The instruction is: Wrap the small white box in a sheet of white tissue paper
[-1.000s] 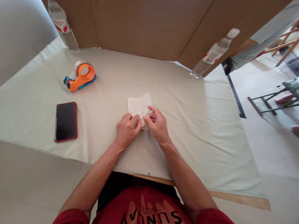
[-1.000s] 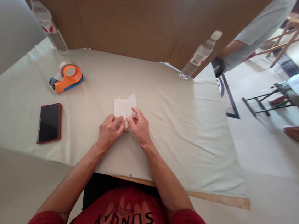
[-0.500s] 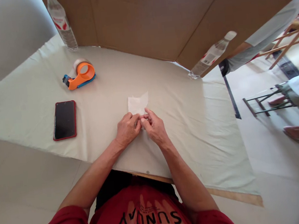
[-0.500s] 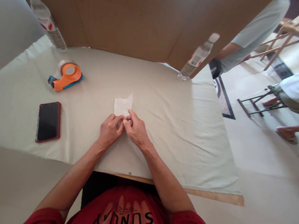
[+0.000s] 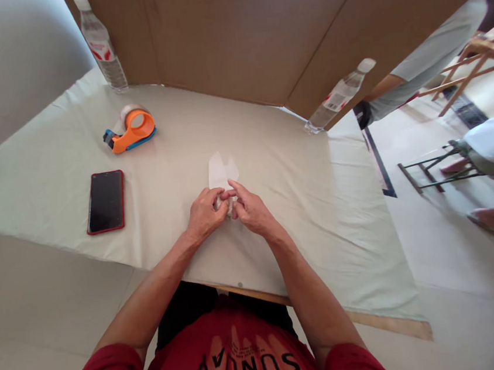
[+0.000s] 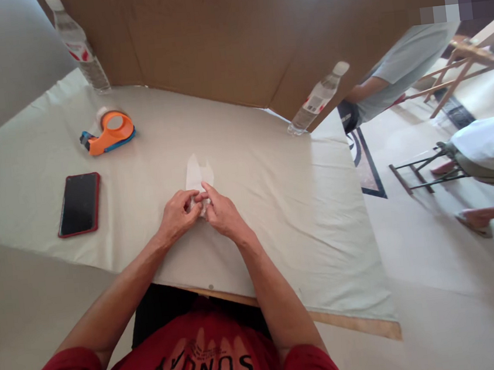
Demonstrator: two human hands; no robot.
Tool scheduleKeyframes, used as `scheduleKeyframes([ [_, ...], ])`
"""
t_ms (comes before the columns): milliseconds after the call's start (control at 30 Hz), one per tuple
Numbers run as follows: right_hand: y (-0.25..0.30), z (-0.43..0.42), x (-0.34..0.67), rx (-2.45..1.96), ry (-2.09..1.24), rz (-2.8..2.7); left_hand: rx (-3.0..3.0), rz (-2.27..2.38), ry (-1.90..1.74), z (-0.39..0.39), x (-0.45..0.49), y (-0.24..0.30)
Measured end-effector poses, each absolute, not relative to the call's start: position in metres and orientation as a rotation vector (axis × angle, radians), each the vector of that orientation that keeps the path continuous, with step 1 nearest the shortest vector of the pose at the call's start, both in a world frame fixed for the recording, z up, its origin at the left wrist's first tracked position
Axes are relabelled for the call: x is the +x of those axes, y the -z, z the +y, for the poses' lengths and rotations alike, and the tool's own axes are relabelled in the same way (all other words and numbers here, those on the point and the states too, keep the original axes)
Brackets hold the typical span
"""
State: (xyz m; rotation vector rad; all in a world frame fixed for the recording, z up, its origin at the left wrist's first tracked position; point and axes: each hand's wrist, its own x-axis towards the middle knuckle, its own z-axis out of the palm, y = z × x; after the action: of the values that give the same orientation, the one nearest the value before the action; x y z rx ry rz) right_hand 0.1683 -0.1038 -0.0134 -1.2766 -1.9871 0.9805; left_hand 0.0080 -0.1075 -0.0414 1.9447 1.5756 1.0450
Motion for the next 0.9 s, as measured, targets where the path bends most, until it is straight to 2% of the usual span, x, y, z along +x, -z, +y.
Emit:
scheduleKeyframes([
  [133, 0.013, -0.104, 0.17, -1.236, -1.107, -1.749, 2.04, 1.671, -1.047, -0.109, 0.01, 0.044],
  [300, 0.017, -0.097, 0.18, -1.349, -0.977, -1.516, 2.236, 1.709, -1.108, -0.11, 0.015, 0.043],
  [900, 0.034, -0.054, 0.172, -1.374, -0.866, -1.769, 2.329, 1.6, -1.044, -0.109, 0.015, 0.045],
])
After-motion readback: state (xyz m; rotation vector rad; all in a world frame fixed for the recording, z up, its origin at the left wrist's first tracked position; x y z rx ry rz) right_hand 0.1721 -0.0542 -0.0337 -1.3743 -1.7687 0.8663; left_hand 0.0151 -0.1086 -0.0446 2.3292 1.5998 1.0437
